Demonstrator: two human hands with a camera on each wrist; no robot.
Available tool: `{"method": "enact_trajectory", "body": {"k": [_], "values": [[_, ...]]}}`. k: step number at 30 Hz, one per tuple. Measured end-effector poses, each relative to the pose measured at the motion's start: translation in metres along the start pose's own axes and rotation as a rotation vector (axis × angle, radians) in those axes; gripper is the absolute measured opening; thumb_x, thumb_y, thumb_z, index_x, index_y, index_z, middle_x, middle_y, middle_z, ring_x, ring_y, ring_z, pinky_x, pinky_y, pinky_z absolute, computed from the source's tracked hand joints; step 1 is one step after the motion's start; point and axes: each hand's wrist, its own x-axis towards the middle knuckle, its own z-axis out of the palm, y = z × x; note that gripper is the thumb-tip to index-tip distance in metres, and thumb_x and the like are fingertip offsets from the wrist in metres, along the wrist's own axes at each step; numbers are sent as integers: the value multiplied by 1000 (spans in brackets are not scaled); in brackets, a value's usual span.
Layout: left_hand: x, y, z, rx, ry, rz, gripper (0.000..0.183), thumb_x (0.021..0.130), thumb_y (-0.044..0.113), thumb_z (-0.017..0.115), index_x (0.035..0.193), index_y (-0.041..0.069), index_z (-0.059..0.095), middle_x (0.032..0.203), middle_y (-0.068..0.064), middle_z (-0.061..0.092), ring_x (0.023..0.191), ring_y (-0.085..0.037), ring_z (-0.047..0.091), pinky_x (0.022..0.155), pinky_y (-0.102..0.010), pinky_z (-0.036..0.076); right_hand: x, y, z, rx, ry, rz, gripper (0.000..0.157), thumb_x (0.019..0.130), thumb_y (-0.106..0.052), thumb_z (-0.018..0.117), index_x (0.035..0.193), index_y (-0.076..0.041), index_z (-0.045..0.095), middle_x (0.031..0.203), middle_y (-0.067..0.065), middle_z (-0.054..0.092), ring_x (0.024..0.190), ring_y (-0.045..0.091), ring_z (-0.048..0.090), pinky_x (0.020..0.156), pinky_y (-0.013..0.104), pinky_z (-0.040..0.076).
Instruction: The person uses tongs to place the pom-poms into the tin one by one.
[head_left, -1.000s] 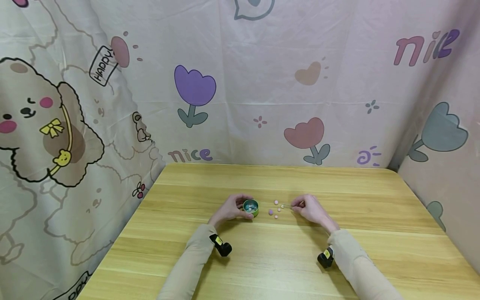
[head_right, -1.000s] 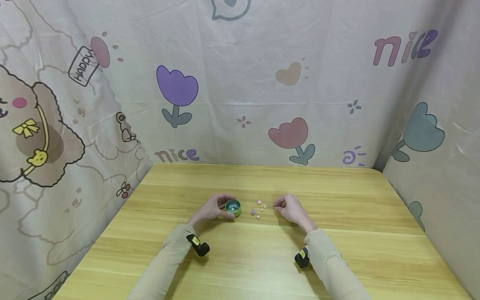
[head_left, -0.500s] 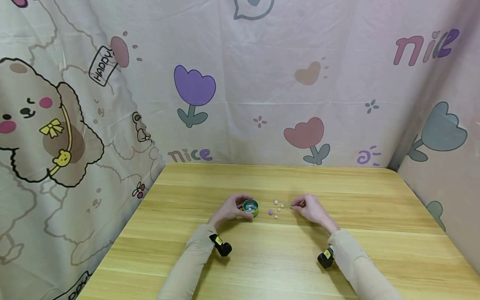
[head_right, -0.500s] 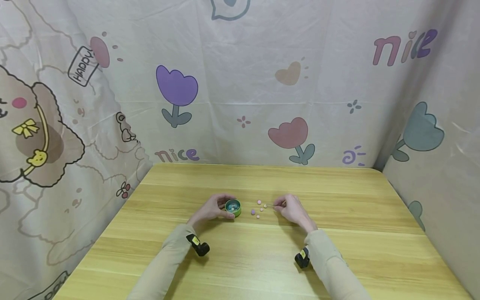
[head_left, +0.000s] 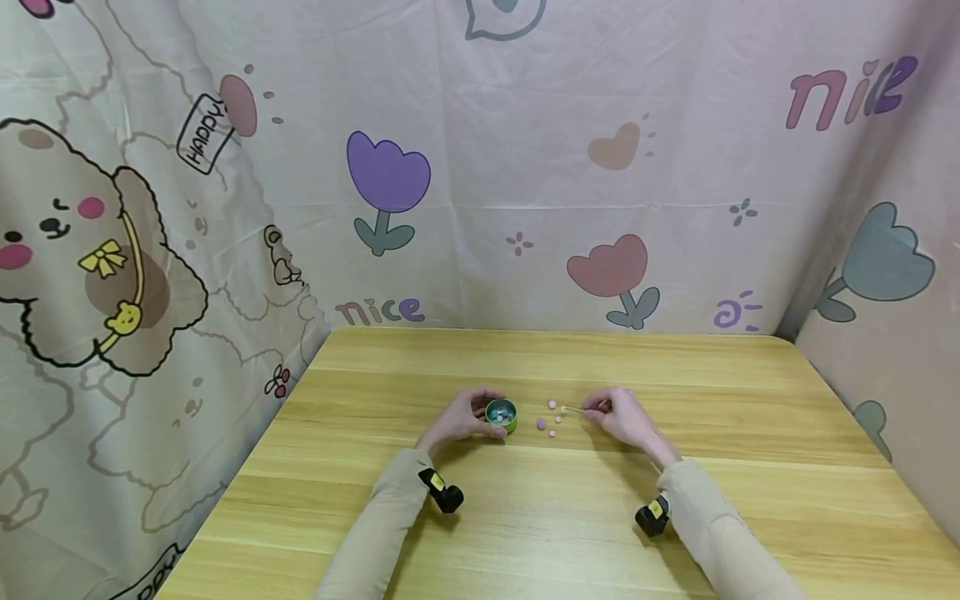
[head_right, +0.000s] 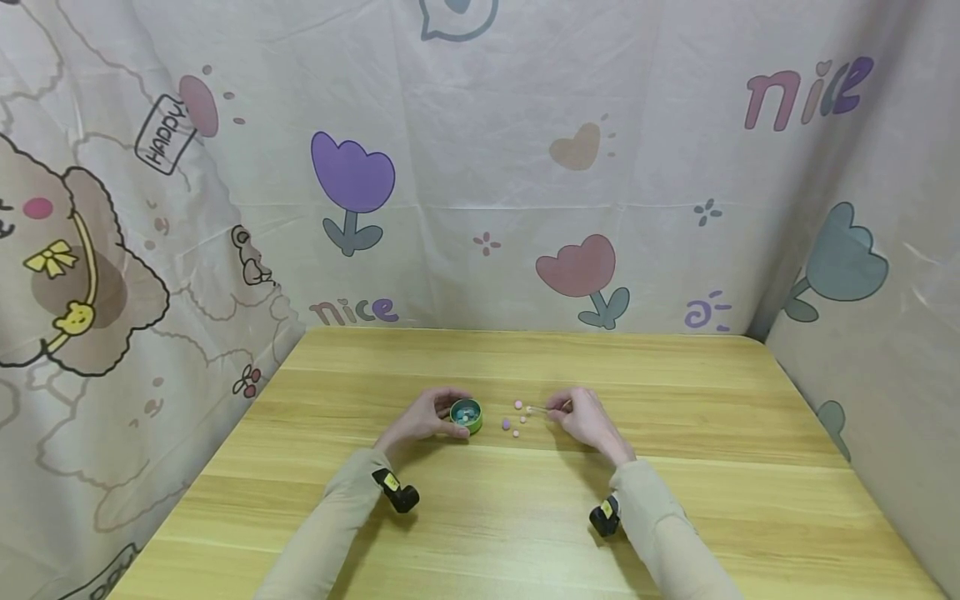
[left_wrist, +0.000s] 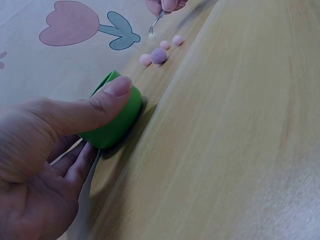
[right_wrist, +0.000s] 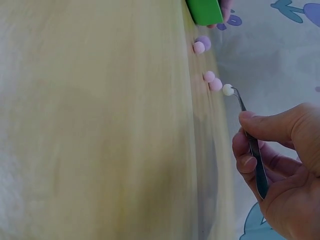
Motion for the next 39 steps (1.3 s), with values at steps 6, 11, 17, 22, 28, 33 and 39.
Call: {"method": "enact_trajectory", "body": {"k": [6, 11, 17, 22, 28, 33, 39], "values": [[0, 0, 0, -5, 3, -6, 61, 79, 0, 83, 134, -4, 56, 132, -24, 62, 126, -37, 60, 115, -47, 46, -1, -5, -2, -2, 5, -5, 10, 88, -2, 72, 97, -2, 77, 93, 12, 76, 78, 14, 61, 66, 20, 50], [0, 1, 0, -6, 7, -7, 61, 79, 0, 83, 134, -4, 56, 133, -24, 62, 126, -37, 60, 115, -48, 46, -1, -10, -3, -8, 14, -31, 11, 88, -2, 71, 98, -1, 76, 95, 13, 76, 79, 14, 62, 67, 19, 50], [1, 2, 0, 3, 5, -18, 61, 80, 0, 82, 135, -4, 56, 134, -23, 61, 127, -37, 59, 116, -47, 45, -1, -17, -3, 11, 27, -85, 9, 88, -2, 71, 95, -1, 77, 92, 13, 75, 78, 12, 61, 66, 18, 50], [1, 2, -2, 13, 0, -15, 62, 80, 0, 82, 135, -6, 55, 135, -24, 61, 127, -38, 59, 116, -47, 45, -2, -23, 0, 43, 39, -130, 10, 85, -1, 72, 94, 1, 76, 85, 10, 74, 72, 7, 58, 62, 19, 50], [1, 2, -3, 24, -4, 4, 62, 80, -1, 82, 135, -8, 54, 134, -27, 60, 127, -40, 59, 116, -48, 45, 1, -29, 2, 43, 20, -99, 11, 86, -1, 72, 96, 0, 76, 86, 10, 74, 72, 8, 58, 62, 18, 50], [1, 2, -1, 12, 5, -19, 63, 79, 0, 83, 135, -6, 55, 134, -24, 61, 127, -38, 59, 117, -47, 44, 3, -33, 5, 36, 11, -96, 10, 87, -1, 72, 96, 0, 77, 87, 11, 75, 71, 9, 59, 61, 16, 50], [0, 2, 0, 16, 2, -24, 64, 79, 1, 83, 135, -5, 55, 134, -23, 61, 128, -37, 59, 117, -47, 44, 3, -38, 9, 45, -3, -113, 11, 87, -2, 72, 96, -1, 77, 90, 11, 75, 73, 10, 60, 62, 17, 51]]}}
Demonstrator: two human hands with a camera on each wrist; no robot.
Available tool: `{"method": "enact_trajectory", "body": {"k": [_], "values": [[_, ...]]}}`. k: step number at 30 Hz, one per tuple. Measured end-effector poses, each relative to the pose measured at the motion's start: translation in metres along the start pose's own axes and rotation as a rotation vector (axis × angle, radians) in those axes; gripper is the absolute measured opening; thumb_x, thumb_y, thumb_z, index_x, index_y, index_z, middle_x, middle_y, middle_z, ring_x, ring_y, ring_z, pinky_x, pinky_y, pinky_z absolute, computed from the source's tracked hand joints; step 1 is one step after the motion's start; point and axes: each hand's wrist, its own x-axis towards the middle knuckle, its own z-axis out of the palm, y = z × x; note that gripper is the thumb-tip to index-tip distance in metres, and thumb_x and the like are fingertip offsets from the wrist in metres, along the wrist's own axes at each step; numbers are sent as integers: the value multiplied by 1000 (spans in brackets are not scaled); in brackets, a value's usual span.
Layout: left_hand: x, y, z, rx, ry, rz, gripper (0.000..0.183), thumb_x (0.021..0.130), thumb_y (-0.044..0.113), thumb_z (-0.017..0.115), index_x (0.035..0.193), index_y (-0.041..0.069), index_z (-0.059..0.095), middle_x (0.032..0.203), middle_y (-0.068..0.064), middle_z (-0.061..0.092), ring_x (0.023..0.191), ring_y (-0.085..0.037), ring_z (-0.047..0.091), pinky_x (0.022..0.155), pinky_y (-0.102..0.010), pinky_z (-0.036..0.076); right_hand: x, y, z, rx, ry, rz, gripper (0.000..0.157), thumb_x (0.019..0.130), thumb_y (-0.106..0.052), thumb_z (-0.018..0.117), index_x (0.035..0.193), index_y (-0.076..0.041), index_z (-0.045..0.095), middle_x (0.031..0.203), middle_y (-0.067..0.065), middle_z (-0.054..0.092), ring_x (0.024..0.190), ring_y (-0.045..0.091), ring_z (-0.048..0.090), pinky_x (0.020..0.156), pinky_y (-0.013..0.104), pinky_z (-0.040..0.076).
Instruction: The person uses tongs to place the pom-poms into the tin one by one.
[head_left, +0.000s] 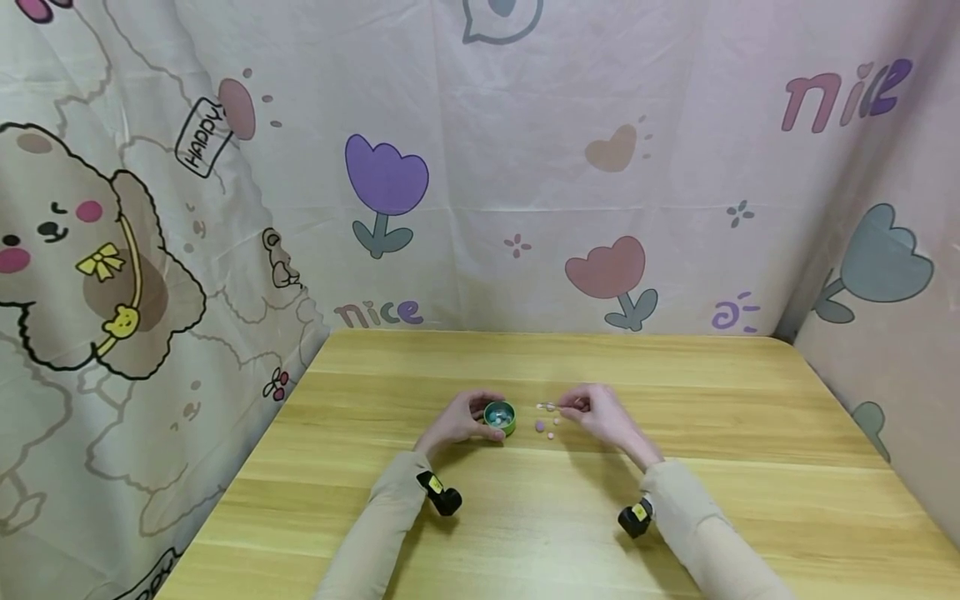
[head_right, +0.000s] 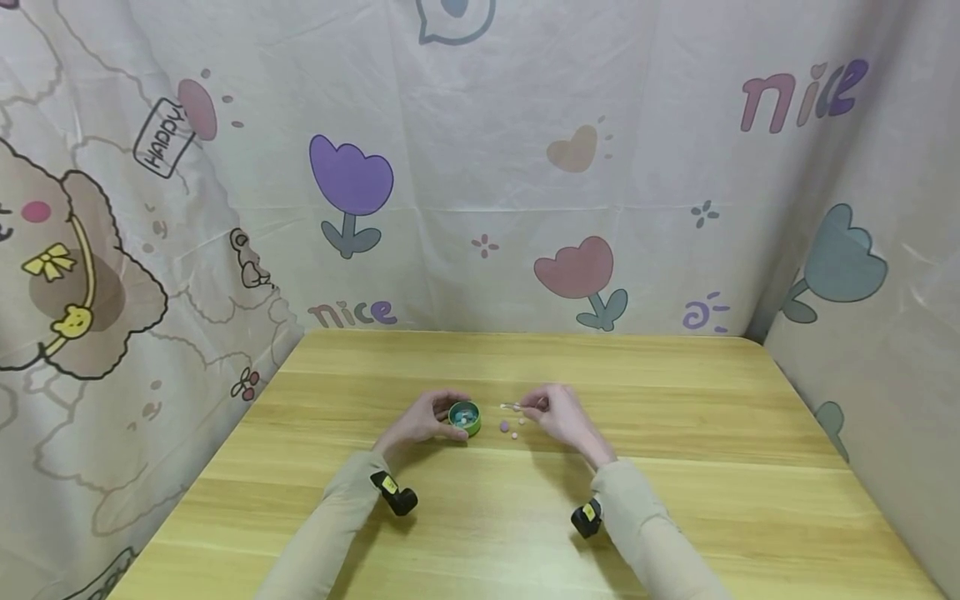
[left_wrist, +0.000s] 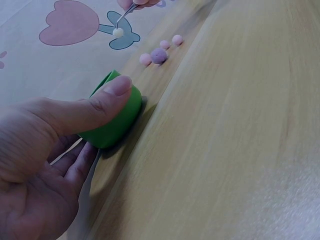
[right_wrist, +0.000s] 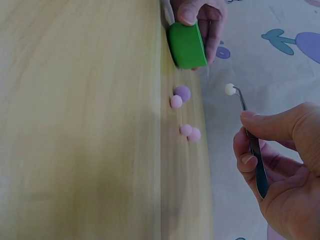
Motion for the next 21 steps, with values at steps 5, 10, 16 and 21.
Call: {"method": "enact_trajectory", "body": {"k": [5, 10, 16, 21], "values": [[-1, 0, 0, -22, 0, 12, 63, 79, -1, 83, 134, -6, 55, 134, -25, 61, 128, -39, 58, 118, -50, 43, 3, -4, 4, 12, -6, -6, 10, 87, -3, 72, 96, -3, 77, 90, 10, 75, 73, 10, 60, 62, 17, 51], [0, 0, 0, -16, -1, 11, 62, 79, 0, 83, 135, -6, 55, 134, -24, 61, 127, -38, 59, 117, -49, 43, 6, -9, 8, 12, -16, -24, 11, 88, -4, 72, 97, -2, 77, 90, 10, 75, 72, 10, 60, 61, 17, 51], [0, 0, 1, -21, 2, 10, 63, 79, 0, 83, 135, -6, 55, 134, -24, 61, 127, -38, 59, 116, -49, 45, 10, -15, 14, 21, -24, -22, 11, 88, -4, 73, 98, -2, 77, 90, 11, 75, 71, 9, 60, 61, 17, 52], [-1, -1, 1, -23, 3, 6, 63, 80, 1, 83, 135, -5, 55, 135, -24, 61, 127, -37, 59, 116, -48, 45, 14, -17, 18, 5, -27, -43, 11, 88, -5, 73, 98, -2, 77, 92, 10, 75, 73, 9, 61, 63, 18, 52]]}}
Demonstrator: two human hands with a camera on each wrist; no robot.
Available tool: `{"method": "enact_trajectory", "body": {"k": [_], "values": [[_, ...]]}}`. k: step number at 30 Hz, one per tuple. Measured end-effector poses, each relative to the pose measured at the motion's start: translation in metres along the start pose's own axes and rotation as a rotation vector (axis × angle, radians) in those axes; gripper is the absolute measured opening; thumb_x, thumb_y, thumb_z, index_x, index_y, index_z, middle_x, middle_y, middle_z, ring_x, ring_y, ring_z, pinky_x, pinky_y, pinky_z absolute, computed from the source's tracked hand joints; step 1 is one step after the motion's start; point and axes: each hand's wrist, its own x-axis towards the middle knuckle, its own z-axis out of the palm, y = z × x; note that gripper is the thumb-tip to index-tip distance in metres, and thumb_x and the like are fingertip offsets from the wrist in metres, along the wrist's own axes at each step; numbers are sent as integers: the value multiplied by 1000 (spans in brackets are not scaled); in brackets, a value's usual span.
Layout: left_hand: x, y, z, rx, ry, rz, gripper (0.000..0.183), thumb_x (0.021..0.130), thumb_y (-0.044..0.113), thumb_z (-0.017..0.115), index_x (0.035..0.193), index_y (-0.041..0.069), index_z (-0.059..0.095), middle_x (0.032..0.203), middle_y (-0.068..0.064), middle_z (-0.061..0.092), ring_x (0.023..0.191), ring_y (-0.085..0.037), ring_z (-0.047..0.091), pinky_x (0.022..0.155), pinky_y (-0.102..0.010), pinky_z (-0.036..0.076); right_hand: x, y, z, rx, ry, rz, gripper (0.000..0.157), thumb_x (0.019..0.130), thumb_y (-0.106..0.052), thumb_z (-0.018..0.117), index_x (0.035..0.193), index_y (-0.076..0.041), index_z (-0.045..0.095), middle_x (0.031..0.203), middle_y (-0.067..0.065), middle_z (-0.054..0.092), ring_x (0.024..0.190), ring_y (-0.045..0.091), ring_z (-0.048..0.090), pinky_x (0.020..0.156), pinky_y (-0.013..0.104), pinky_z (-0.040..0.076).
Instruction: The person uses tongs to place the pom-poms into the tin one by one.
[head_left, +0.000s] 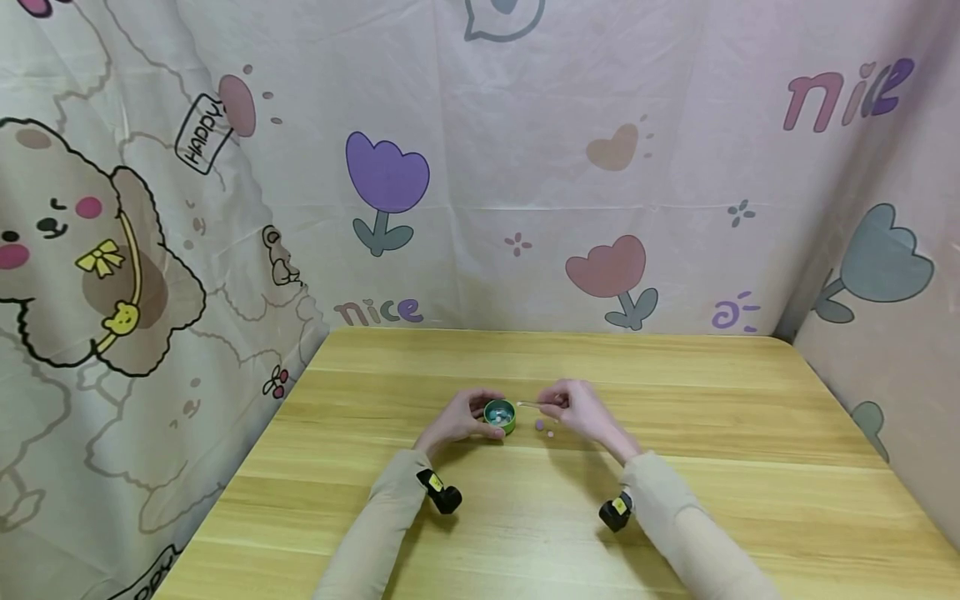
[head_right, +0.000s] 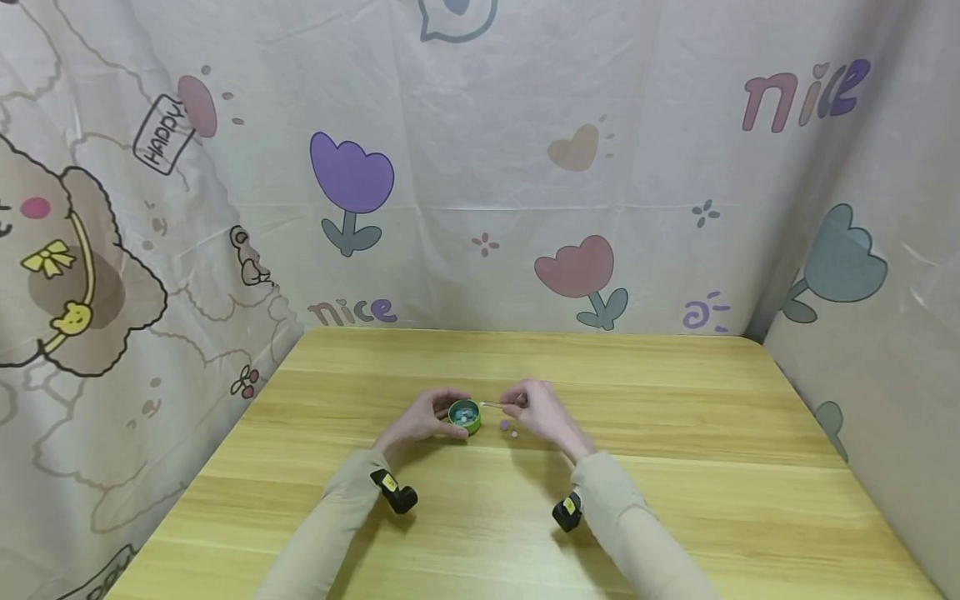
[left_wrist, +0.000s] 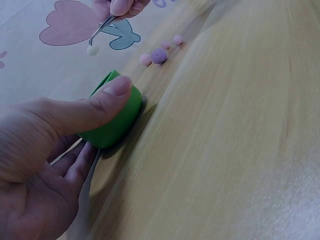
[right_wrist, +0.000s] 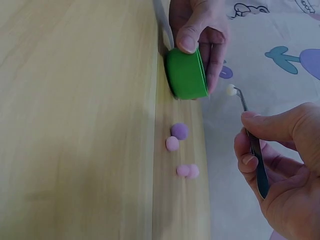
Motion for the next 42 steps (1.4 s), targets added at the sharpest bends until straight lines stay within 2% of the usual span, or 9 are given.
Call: {"method": "enact_trajectory", "body": {"k": [9, 16, 21, 25, 28, 30, 42], "values": [[0, 0, -1, -22, -2, -3, 62, 79, -2, 83, 134, -6, 55, 134, -24, 61, 127, -37, 59, 116, -47, 45, 5, -2, 7, 21, -46, 1, 11, 91, -5, 70, 99, -2, 76, 98, 12, 75, 78, 10, 64, 67, 19, 55], [1, 0, 0, -15, -5, 8, 61, 80, 0, 82, 134, -5, 55, 134, -24, 61, 127, -37, 59, 115, -47, 46, 8, -4, 11, 40, -55, -19, 11, 91, -5, 70, 100, -1, 76, 96, 13, 76, 74, 9, 63, 64, 18, 54], [1, 0, 0, -23, -7, 10, 61, 80, -1, 82, 134, -6, 55, 134, -24, 61, 126, -38, 59, 115, -47, 46, 9, -5, 13, 69, -74, 2, 12, 92, -4, 69, 101, 1, 75, 93, 13, 75, 71, 18, 68, 60, 19, 55], [1, 0, 0, -23, -6, 7, 62, 80, -1, 82, 135, -6, 55, 134, -25, 61, 127, -38, 59, 115, -48, 46, 10, -5, 14, 115, -99, 42, 12, 93, -2, 68, 102, 2, 74, 88, 17, 74, 69, 27, 70, 56, 30, 59], [1, 0, 0, -20, -4, 2, 62, 79, -1, 82, 135, -6, 55, 134, -24, 61, 127, -38, 59, 116, -47, 46, 10, -6, 15, 148, -117, 74, 13, 93, -2, 67, 104, 3, 73, 85, 21, 73, 66, 30, 70, 54, 42, 61], [1, 0, 0, -17, -5, 0, 62, 79, -1, 82, 135, -6, 55, 135, -24, 61, 127, -37, 60, 115, -47, 46, 11, -6, 17, 158, -124, 85, 14, 93, -1, 67, 104, 4, 72, 84, 22, 73, 65, 31, 69, 54, 46, 60], [0, 1, 0, -10, -3, 8, 62, 79, -1, 82, 134, -6, 55, 134, -24, 61, 126, -37, 60, 115, -47, 46, 12, -7, 18, 153, -119, 93, 15, 92, -2, 69, 105, 4, 72, 84, 20, 73, 63, 27, 68, 51, 45, 60]]}}
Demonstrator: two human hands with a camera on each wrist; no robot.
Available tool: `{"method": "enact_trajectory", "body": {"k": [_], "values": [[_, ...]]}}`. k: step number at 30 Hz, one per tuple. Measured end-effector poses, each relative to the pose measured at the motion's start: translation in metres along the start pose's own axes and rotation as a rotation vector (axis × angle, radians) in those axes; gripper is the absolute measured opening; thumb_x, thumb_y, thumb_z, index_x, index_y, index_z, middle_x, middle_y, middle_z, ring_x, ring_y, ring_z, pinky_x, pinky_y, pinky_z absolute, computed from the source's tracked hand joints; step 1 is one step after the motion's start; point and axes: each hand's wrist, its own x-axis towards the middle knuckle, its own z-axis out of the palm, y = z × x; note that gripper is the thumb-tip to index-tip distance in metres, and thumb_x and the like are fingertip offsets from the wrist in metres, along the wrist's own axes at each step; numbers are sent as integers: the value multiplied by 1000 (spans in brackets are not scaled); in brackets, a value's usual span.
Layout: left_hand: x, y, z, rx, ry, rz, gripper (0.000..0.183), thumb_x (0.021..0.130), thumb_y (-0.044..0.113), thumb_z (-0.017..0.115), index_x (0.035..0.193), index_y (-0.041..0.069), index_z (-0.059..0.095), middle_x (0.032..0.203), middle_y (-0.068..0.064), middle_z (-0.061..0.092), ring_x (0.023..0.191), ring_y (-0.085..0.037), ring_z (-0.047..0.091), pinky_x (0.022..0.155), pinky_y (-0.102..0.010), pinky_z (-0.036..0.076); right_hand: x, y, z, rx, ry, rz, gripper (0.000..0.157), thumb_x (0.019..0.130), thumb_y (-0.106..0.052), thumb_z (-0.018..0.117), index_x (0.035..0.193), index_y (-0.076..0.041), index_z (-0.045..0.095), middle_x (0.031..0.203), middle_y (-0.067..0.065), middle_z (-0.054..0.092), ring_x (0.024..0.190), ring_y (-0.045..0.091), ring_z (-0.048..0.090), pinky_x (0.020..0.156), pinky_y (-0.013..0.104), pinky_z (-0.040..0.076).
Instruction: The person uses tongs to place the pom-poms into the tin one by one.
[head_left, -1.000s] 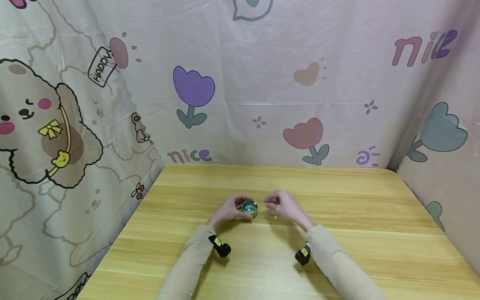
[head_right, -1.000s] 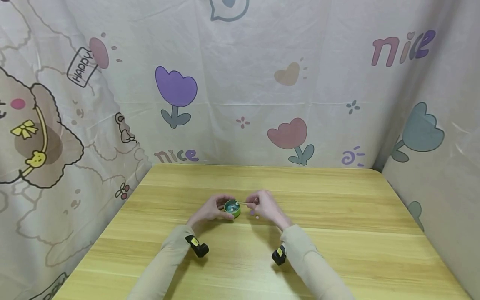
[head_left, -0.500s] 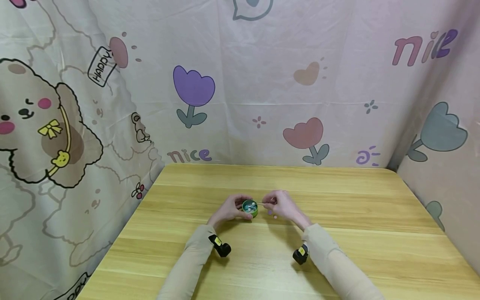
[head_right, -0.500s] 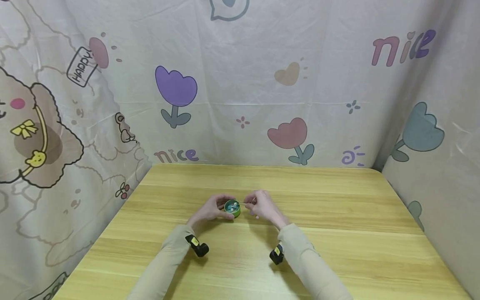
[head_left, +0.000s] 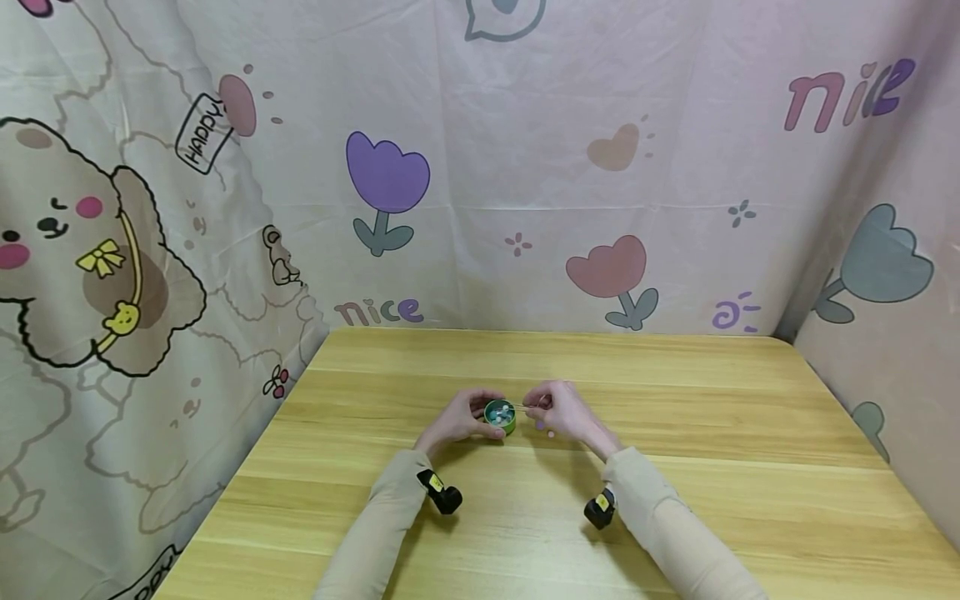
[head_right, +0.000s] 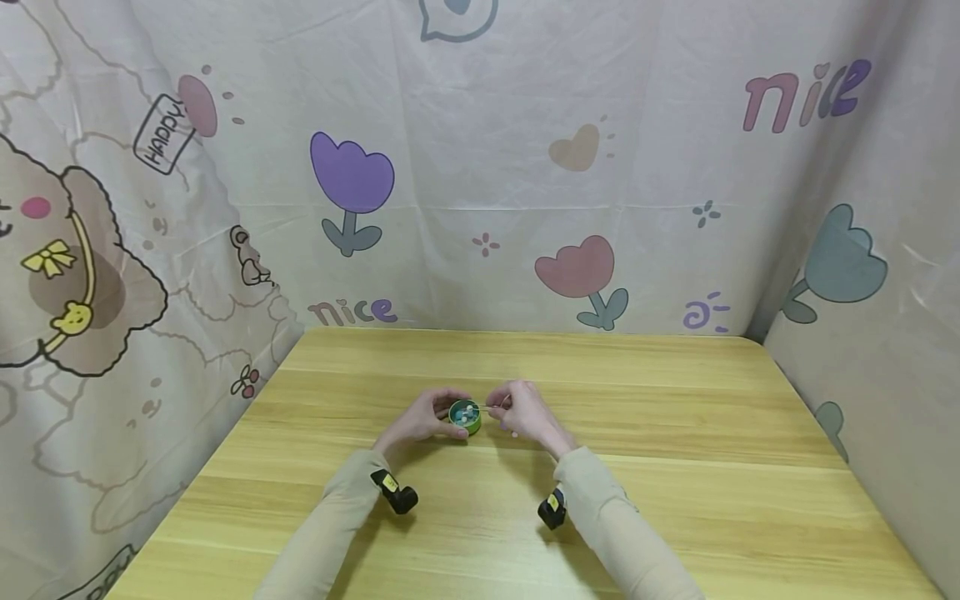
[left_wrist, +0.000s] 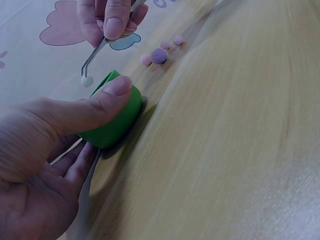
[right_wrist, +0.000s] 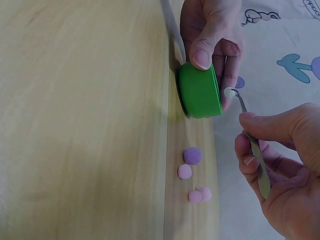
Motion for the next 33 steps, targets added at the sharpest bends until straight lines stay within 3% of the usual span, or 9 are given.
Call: {"method": "enact_trajectory", "body": {"k": [13, 19, 26, 33], "values": [[-1, 0, 0, 3, 5, -8, 63, 78, -1, 83, 135, -5, 55, 134, -24, 61, 126, -38, 59, 115, -47, 46, 0, 0, 1, 11, 1, 3, 15, 92, -2, 69, 104, 4, 73, 81, 21, 73, 63, 30, 68, 52, 47, 59], [-2, -1, -2, 3, 1, -7, 64, 78, 0, 83, 135, -6, 55, 134, -24, 61, 127, -38, 59, 116, -48, 45, -2, 3, -2, -1, 13, -30, 15, 91, -1, 69, 104, 5, 73, 86, 21, 74, 66, 28, 69, 53, 35, 60], [-5, -1, -3, 22, -6, 75, 64, 79, 9, 85, 133, -6, 55, 130, -22, 64, 121, -27, 64, 111, -40, 51, -9, 7, -8, -47, 63, -73, 12, 90, 0, 69, 101, 3, 74, 93, 17, 74, 72, 17, 66, 60, 20, 56], [-2, -1, -2, 22, 1, -5, 63, 80, 2, 83, 135, -5, 55, 134, -24, 61, 127, -38, 59, 116, -48, 45, -21, 16, -20, -85, 108, -71, 13, 90, 1, 69, 101, 4, 74, 92, 14, 73, 71, 8, 57, 58, 16, 48]]}}
